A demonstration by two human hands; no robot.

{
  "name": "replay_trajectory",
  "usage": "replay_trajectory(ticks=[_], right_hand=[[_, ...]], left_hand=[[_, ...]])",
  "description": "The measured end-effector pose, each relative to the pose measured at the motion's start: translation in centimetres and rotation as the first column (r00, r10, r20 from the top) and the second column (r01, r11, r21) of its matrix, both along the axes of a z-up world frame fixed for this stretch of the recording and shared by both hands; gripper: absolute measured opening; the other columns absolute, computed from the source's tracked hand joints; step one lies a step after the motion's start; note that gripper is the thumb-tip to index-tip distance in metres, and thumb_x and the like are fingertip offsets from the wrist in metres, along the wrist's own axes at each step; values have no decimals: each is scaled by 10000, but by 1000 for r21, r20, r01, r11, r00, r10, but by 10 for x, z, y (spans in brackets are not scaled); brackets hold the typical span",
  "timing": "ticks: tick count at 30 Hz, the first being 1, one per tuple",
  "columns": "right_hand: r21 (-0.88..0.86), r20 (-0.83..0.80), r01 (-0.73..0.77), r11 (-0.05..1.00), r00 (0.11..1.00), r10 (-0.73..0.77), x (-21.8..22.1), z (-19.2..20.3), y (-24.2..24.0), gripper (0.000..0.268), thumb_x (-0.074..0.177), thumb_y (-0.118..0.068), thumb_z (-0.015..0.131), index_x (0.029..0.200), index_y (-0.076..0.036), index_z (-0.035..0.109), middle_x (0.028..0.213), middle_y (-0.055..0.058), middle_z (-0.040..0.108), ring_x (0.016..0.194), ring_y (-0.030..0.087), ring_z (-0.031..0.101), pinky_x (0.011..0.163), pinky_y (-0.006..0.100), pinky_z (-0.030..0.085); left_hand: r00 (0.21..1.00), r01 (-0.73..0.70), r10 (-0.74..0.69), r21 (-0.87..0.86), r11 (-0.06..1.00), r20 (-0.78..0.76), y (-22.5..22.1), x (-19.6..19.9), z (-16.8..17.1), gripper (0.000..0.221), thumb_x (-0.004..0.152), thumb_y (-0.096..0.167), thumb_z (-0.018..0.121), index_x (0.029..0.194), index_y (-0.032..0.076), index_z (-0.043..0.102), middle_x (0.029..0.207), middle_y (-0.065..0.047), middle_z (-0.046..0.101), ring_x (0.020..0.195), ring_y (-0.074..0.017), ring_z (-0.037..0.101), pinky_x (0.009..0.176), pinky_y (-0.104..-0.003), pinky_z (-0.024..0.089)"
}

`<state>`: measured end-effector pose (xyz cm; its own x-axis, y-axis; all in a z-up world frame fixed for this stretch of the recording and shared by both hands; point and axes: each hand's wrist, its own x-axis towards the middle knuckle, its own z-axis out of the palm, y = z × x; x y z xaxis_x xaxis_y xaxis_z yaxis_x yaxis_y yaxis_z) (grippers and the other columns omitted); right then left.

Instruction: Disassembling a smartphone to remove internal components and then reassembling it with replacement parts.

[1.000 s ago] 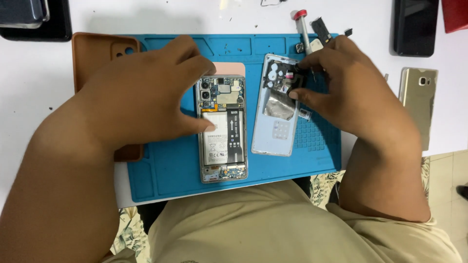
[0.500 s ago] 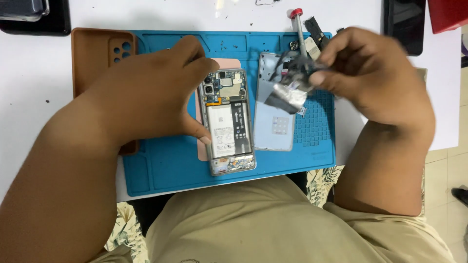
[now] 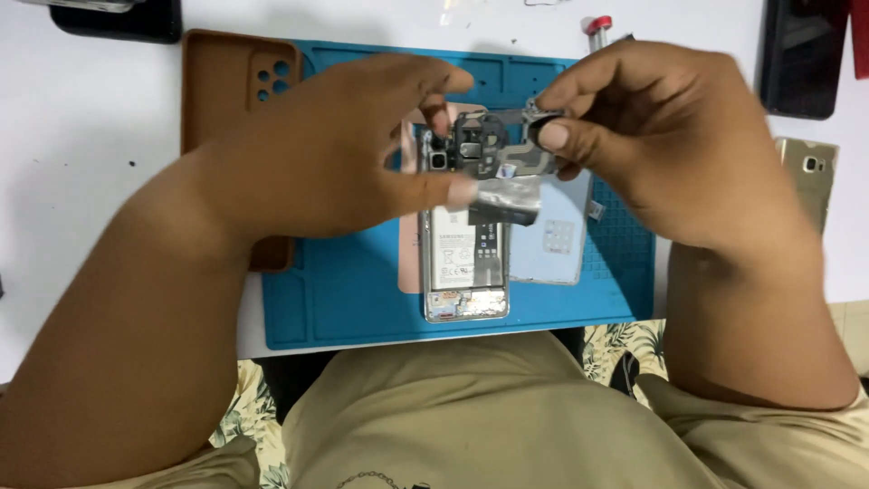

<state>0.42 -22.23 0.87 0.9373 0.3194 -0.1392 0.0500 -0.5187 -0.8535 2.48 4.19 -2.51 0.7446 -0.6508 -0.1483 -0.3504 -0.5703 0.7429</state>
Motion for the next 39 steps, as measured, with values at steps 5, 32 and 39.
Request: replay_trajectory(ticks=[5,32,39], right_hand=[[245,-55,2,970,998,12,-1,-27,8,152,1025,18,680,1127,20,567,947,148,645,786,218,696,747,288,634],[-86,-114,36,996,992,-46,-2,-36,18,197,1002,-8,715,1192,-19,664,866,109,716,694,147,717,637,249,652],[-73,-73,20,997,997,-26,-5,-39,24,197,986,13,724,1178,3,678,924,116,696,729,164,741,666,258,660]], left_hand=[[997,-77,76,-71,995,-15,-5,0,-7,245,973,403,725,925,173,657,808,33,684,721,-156,603,597,-357,397],[957,-289,289,-56,956,-11,-2,-2,-25,137,954,244,708,1054,151,715,878,16,710,748,-182,644,590,-392,441],[974,-202,203,-18,979,97,-3,-1,-36,83,911,191,712,985,162,688,834,23,662,760,-218,603,562,-437,410]])
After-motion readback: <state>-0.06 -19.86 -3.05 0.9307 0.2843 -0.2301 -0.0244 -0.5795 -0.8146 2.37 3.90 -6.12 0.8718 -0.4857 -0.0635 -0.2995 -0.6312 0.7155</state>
